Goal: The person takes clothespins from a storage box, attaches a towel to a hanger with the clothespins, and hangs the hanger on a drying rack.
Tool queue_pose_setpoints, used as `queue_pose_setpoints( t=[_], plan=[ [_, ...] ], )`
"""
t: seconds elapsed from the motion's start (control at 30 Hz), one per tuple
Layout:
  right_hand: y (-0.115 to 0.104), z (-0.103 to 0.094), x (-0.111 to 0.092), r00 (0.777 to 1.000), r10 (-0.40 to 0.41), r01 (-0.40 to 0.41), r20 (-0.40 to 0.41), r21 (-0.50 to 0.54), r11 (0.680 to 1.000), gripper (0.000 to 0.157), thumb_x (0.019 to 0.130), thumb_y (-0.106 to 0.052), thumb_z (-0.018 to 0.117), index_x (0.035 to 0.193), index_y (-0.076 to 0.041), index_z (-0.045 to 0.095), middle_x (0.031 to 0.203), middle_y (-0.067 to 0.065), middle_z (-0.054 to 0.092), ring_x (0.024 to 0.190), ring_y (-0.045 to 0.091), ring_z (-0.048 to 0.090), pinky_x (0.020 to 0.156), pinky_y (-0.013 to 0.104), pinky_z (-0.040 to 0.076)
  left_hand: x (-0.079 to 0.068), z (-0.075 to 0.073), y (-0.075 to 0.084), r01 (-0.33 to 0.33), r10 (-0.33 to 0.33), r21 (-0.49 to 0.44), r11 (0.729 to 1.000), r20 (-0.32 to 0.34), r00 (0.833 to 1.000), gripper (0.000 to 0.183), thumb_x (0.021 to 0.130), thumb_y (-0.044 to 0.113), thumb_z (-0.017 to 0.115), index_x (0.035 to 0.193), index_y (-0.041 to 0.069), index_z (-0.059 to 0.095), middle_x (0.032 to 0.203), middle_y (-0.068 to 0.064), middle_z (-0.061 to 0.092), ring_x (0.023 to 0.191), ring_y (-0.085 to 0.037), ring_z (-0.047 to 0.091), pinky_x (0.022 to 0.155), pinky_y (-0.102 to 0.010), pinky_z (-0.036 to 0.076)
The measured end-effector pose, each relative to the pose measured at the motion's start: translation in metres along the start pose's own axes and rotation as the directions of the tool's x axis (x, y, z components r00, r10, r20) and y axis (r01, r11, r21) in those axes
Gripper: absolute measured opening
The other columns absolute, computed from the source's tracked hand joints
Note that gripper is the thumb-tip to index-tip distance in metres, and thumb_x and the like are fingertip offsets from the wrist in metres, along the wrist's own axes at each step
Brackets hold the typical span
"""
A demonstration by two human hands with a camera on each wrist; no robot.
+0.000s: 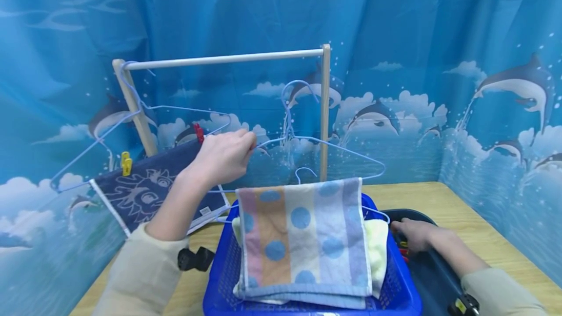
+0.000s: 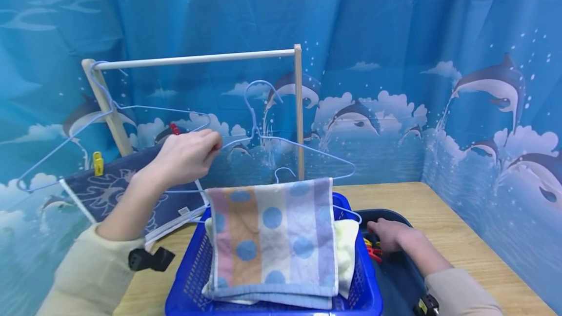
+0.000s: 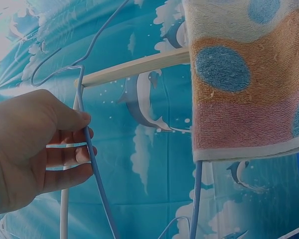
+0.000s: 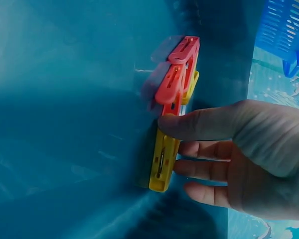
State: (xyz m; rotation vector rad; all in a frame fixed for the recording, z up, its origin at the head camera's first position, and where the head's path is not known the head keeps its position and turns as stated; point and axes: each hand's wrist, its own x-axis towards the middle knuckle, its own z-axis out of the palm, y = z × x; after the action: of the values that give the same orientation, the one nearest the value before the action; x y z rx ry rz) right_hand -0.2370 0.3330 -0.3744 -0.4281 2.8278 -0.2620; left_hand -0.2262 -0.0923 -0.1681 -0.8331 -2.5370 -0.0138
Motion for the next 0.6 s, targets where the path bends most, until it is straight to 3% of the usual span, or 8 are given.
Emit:
queue_pose_setpoints(
  t=[0.17, 0.4, 0.6],
  plan=[
    [0.0010, 0.0027, 0.0006, 0.999, -0.025, 0.023, -0.032, -0.062, 0.998, 0.042, 0.068, 0.007, 0.071, 0.102, -0.012, 0.056, 0.107, 0.023, 0.054, 0.077, 0.027, 0.054, 0.065, 0.045, 0.046, 0.0001, 0.0010, -0.0002, 0.001, -0.001, 0.004, 1.000, 0.001, 1.000, 0.007, 0.092, 0.011, 0.054, 0.086, 0.011, 0.053, 0.071, -0.001, 0.045, 0.059, -0.018, 0.043, 0.051, -0.028, 0.036],
    [0.0019, 0.0056, -0.0002, 0.997, -0.036, 0.028, -0.074, -0.115, 0.993, 0.047, 0.071, 0.008, 0.070, 0.112, -0.008, 0.058, 0.115, 0.033, 0.050, 0.064, 0.023, 0.052, 0.064, 0.049, 0.049, -0.0008, 0.0013, -0.0005, -0.002, 0.002, 0.020, 1.000, 0.001, 1.000, 0.007, 0.092, 0.012, 0.054, 0.085, 0.012, 0.053, 0.070, 0.000, 0.047, 0.059, -0.017, 0.043, 0.050, -0.029, 0.036],
    [0.0058, 0.0066, 0.0027, 0.996, -0.054, 0.045, -0.067, -0.138, 0.989, 0.038, 0.070, 0.009, 0.069, 0.100, -0.014, 0.059, 0.110, 0.026, 0.056, 0.084, 0.039, 0.059, 0.075, 0.057, 0.047, -0.0018, 0.0005, 0.0001, 0.009, -0.009, 0.023, 1.000, 0.006, 1.000, 0.005, 0.092, 0.012, 0.055, 0.087, 0.012, 0.054, 0.073, 0.000, 0.049, 0.061, -0.018, 0.045, 0.052, -0.028, 0.037]
  ],
)
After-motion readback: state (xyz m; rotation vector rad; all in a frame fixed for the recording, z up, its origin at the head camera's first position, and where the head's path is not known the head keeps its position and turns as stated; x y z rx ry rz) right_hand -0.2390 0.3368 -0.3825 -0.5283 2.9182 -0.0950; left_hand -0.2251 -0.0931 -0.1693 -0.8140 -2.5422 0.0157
